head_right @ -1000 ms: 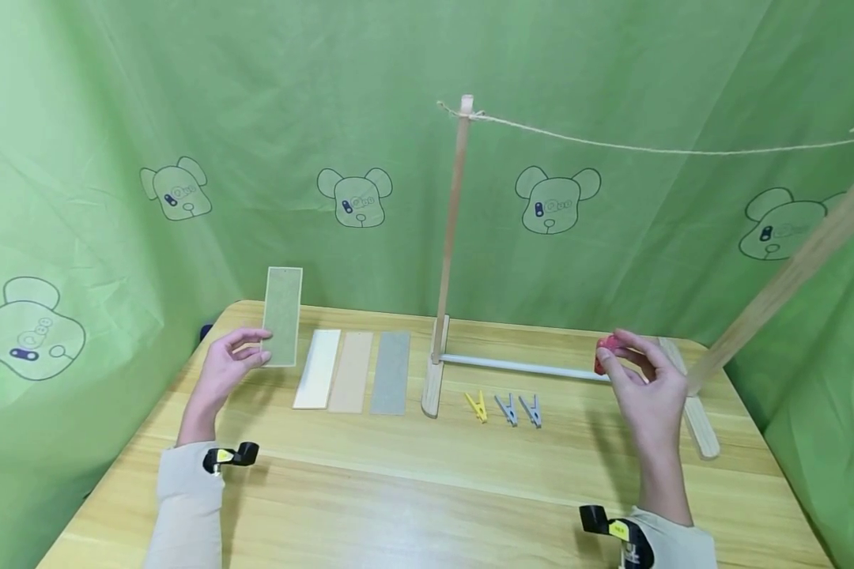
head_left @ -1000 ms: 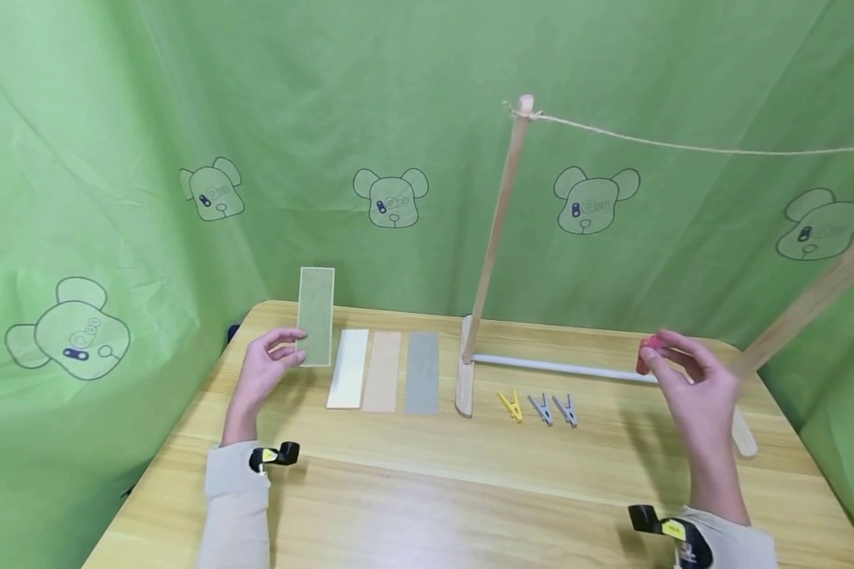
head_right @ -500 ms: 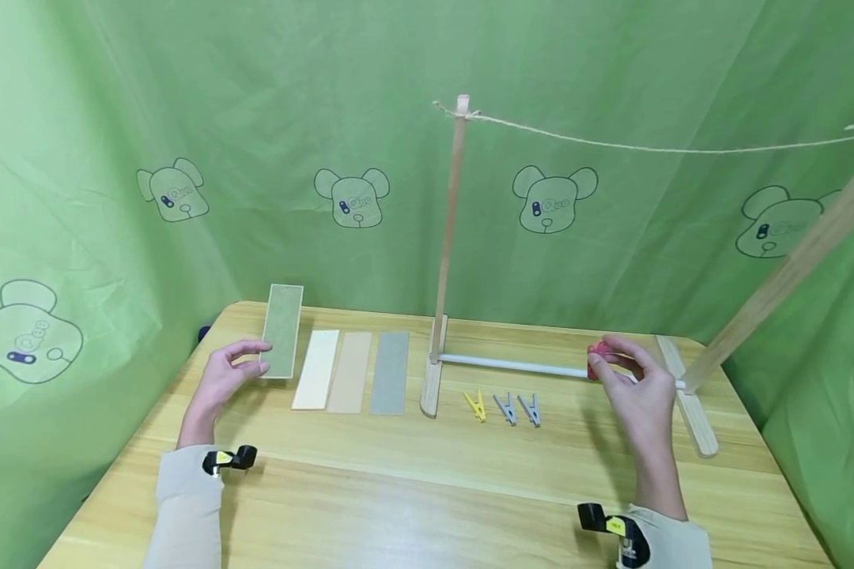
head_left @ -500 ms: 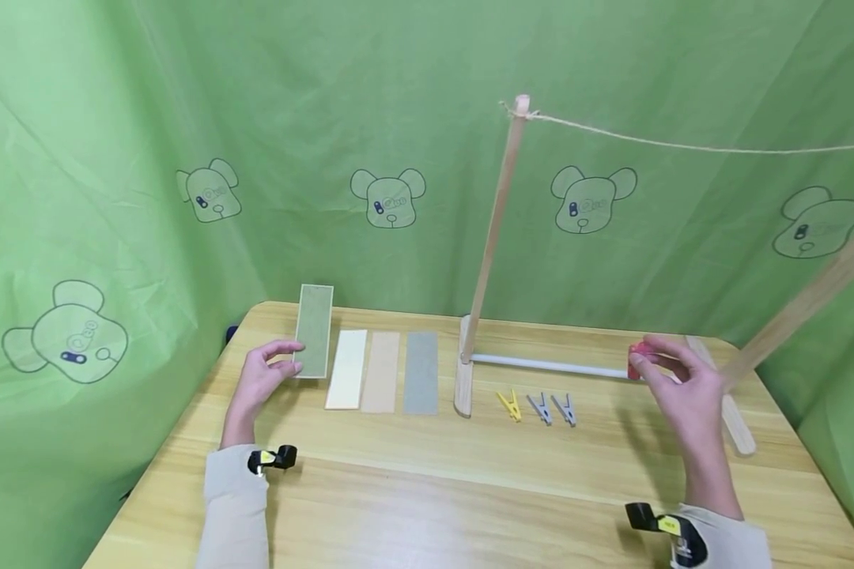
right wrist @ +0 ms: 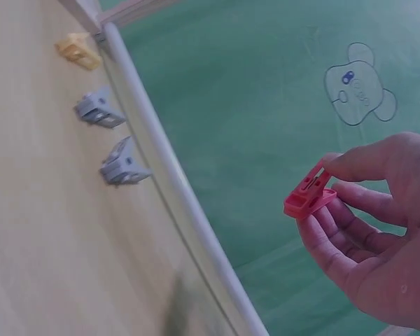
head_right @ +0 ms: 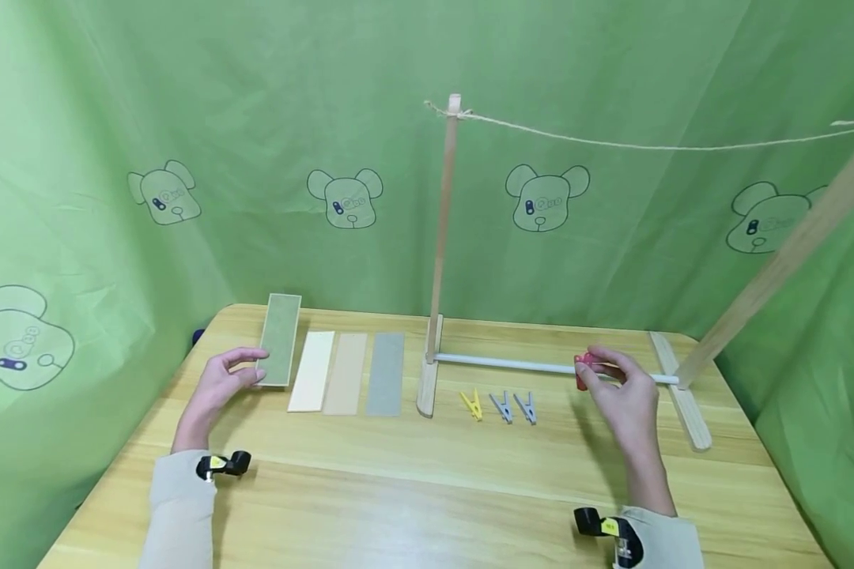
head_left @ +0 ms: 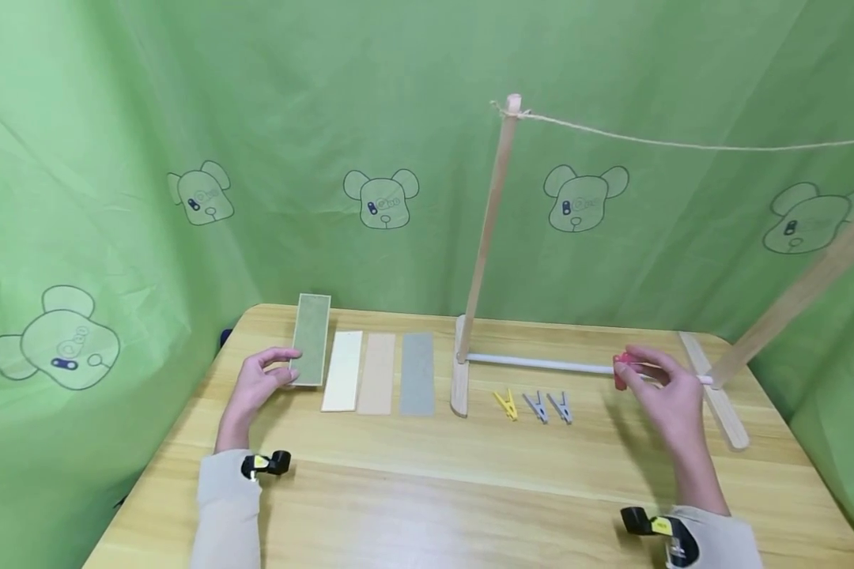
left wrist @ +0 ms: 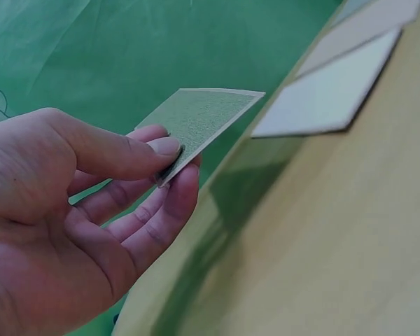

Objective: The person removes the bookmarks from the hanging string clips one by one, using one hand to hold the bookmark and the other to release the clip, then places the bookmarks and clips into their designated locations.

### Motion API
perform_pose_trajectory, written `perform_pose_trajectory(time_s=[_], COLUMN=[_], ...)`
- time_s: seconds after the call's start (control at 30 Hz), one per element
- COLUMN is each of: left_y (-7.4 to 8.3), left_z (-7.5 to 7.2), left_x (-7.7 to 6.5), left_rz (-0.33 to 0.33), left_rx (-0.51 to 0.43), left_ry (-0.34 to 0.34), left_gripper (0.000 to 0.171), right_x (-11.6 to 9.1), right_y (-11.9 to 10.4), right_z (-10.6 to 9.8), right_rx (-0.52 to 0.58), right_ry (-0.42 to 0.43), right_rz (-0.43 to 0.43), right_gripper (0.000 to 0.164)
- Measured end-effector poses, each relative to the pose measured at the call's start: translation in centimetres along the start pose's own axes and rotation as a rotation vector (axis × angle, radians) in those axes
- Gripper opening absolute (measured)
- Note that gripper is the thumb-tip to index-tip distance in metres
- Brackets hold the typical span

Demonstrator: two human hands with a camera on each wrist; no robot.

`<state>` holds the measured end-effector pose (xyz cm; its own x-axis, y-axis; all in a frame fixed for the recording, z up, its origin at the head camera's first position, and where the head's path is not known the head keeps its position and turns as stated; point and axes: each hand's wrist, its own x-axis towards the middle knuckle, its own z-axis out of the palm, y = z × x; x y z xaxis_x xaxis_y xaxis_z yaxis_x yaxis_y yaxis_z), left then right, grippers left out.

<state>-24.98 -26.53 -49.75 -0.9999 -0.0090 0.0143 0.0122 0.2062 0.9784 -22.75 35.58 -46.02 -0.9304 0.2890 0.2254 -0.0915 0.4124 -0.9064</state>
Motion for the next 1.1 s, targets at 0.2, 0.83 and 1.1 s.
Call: perform_pose_trajectory(time_s=[0.2,0.83,1.1], left_y=[-0.7,-1.5,-1.4], left_z=[-0.2,-0.6,-0.6], left_x=[-0.5,-1.2,-1.5], left_rz=[-0.035,-0.043,-0.042], left_rx=[0.016,-0.016,0.007], left_ry=[-0.022,-0.03,-0.048], left_gripper=[0.043,0.042,0.042], right_x=[-0.5,-1.4,-1.5], right_y=[0.2,0.9,1.5], right_z=[0.0,0.3,1.0], right_rx=[-0.057,-0.264,-0.333], right_ry=[-0.008,-0.098,-0.172], right_rz=[0.022,-0.031,0.019], right_gripper=[0.042,0.044,0.042])
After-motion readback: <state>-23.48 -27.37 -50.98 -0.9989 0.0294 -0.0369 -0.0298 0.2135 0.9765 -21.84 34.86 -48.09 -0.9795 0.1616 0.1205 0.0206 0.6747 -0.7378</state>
